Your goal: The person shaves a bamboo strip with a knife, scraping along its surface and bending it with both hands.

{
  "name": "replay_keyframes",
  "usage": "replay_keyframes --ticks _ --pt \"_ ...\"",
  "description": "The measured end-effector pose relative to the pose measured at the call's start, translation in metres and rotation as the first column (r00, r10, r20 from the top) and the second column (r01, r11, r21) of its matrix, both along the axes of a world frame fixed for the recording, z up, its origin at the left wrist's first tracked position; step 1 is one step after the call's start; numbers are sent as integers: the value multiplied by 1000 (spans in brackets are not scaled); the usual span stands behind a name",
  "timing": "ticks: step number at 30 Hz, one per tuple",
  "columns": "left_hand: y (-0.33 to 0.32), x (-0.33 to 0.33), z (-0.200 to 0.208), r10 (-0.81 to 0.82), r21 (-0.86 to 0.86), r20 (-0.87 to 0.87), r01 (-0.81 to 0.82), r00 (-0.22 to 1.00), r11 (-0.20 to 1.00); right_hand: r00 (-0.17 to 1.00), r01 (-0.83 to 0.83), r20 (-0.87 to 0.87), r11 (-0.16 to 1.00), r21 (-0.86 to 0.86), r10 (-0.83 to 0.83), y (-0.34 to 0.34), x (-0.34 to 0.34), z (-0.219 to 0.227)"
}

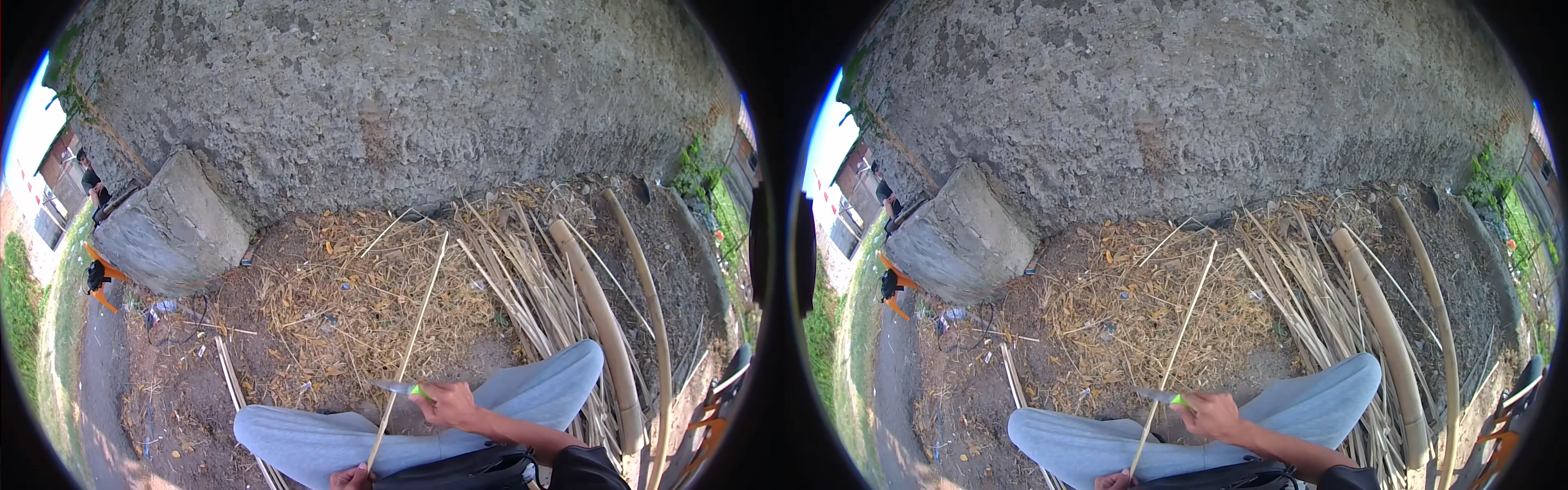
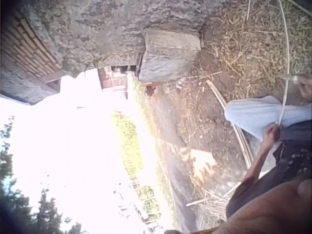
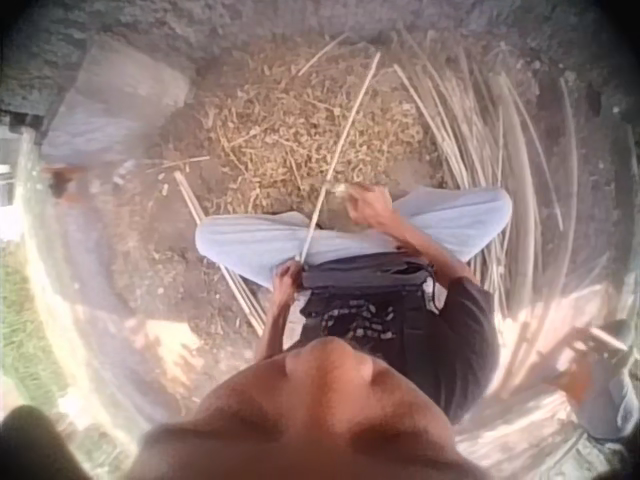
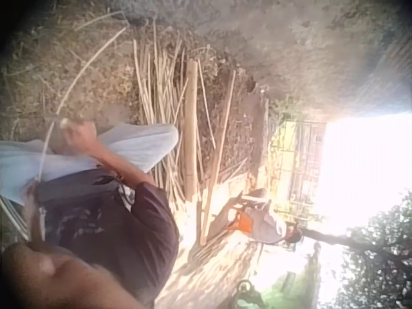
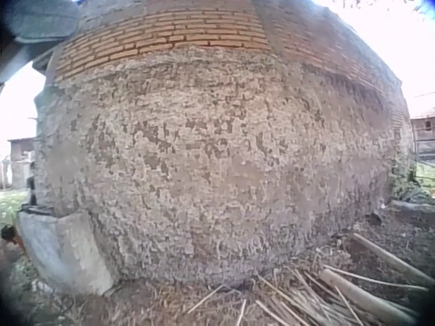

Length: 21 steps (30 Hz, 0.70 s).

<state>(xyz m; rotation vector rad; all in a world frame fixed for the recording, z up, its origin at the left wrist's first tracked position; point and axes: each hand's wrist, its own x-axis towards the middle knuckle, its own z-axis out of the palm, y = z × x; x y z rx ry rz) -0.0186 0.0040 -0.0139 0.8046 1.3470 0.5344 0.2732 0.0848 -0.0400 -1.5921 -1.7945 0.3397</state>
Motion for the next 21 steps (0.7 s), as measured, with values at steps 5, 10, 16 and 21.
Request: replay_keyframes --ticks 5,10,16,21 --pt "0 -1 -5 12 -93 -21 -14 1000 996 988 153 26 988 31 -154 26 25 -18" --pt "0 1 -1 18 -55 0 -18 1000 998 996 79 25 991 104 -82 18 19 -5" --pt "-5 -5 -6 -52 -46 -72 49 996 998 973 217 57 972 86 -222 41 49 1" --pt "1 -1 0 14 -57 26 -12 1000 998 992 -108 77 990 90 102 -5 2 11"
